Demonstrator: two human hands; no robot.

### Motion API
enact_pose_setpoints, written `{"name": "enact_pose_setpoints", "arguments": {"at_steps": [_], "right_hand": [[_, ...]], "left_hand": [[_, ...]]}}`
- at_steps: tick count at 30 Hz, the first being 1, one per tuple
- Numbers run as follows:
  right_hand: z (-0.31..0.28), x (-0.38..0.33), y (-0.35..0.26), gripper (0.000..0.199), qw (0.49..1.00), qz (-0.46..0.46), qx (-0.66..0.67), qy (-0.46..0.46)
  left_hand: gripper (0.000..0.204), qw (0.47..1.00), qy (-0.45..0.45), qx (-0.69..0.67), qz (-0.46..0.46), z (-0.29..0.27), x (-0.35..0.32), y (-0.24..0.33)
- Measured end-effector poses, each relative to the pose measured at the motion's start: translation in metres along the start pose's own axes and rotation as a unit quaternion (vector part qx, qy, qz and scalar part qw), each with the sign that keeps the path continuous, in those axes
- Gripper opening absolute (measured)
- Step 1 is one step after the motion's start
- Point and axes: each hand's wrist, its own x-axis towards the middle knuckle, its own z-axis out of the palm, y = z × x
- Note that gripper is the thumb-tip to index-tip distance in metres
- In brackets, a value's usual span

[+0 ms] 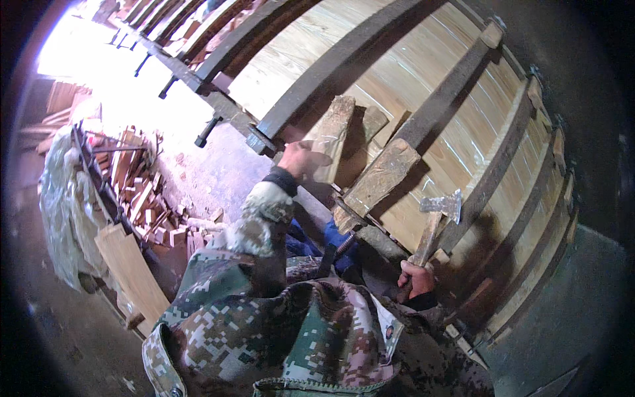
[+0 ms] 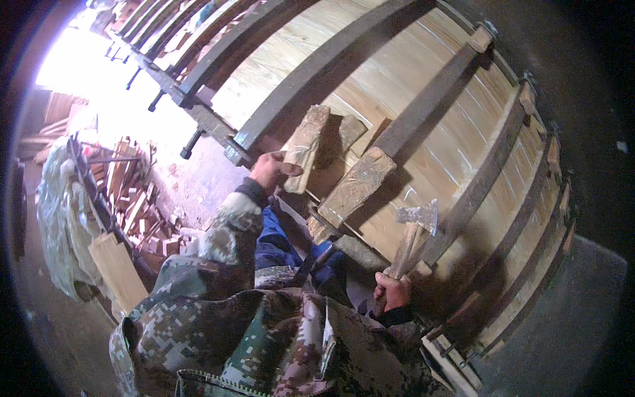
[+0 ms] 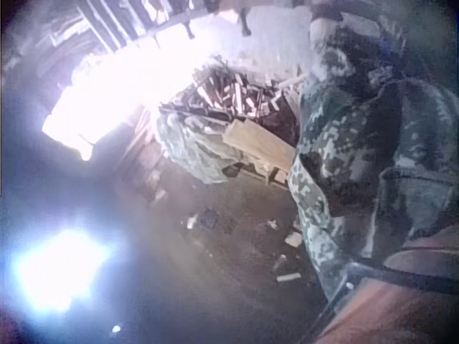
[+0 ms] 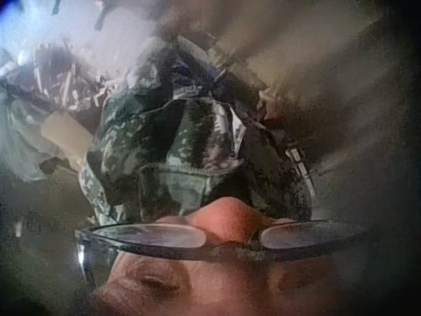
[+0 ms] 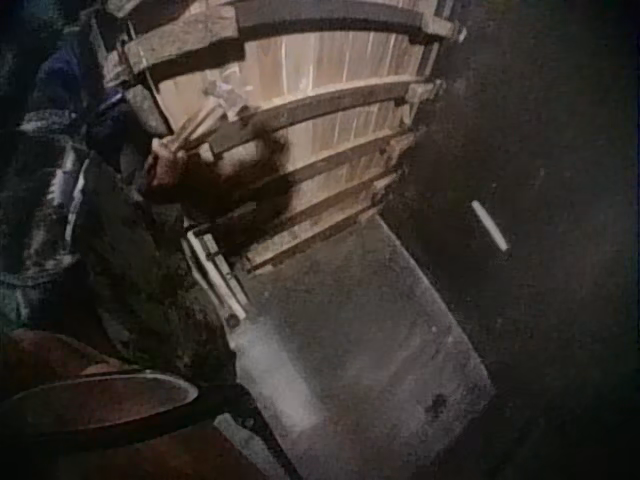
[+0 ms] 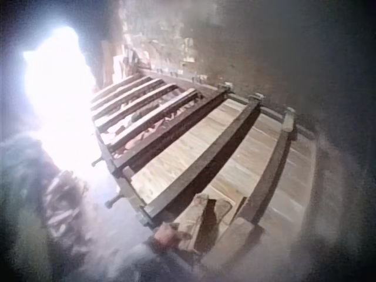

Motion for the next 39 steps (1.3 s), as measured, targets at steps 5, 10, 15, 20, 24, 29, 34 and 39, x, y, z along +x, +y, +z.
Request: {"name": "enact_pose_setpoints", "arguments": {"at_steps": [5, 10, 15, 20, 24, 29, 34, 39], "right_hand": [[0.059, -0.040, 0.008, 0.018, 0.997, -0.050, 0.041, 0.039], [0.128, -0.060, 0.050, 0.018, 0.985, 0.014, 0.146, 0.089], [0.205, -0.073, 0.075, 0.016, 0.978, 0.072, 0.194, 0.037], [0.254, -0.091, 0.079, 0.016, 0.985, 0.036, 0.165, 0.026], [0.269, -0.101, 0.087, 0.015, 0.996, 0.013, 0.057, 0.068], [0.274, -0.108, 0.101, 0.018, 0.996, -0.003, -0.067, 0.054], [0.284, -0.108, 0.109, 0.018, 0.985, 0.008, -0.166, 0.050], [0.287, -0.097, 0.109, 0.018, 0.995, -0.009, -0.086, 0.044]], "left_hand": [[0.055, 0.978, -0.085, -0.006, 0.191, -0.070, -0.027, 0.033], [0.086, 0.956, 0.051, 0.032, 0.288, -0.177, -0.009, 0.098], [0.089, 0.915, 0.098, 0.117, 0.373, -0.230, 0.017, 0.146], [0.068, 0.907, -0.105, 0.150, 0.380, -0.233, 0.067, 0.206], [0.064, 0.815, -0.111, 0.337, 0.458, -0.202, 0.105, 0.231], [0.059, 0.904, -0.118, 0.143, 0.385, -0.176, 0.143, 0.193], [0.055, 0.916, -0.171, 0.161, 0.324, -0.152, 0.172, 0.185], [0.080, 0.786, 0.017, 0.480, 0.389, -0.100, 0.170, 0.148]]}}
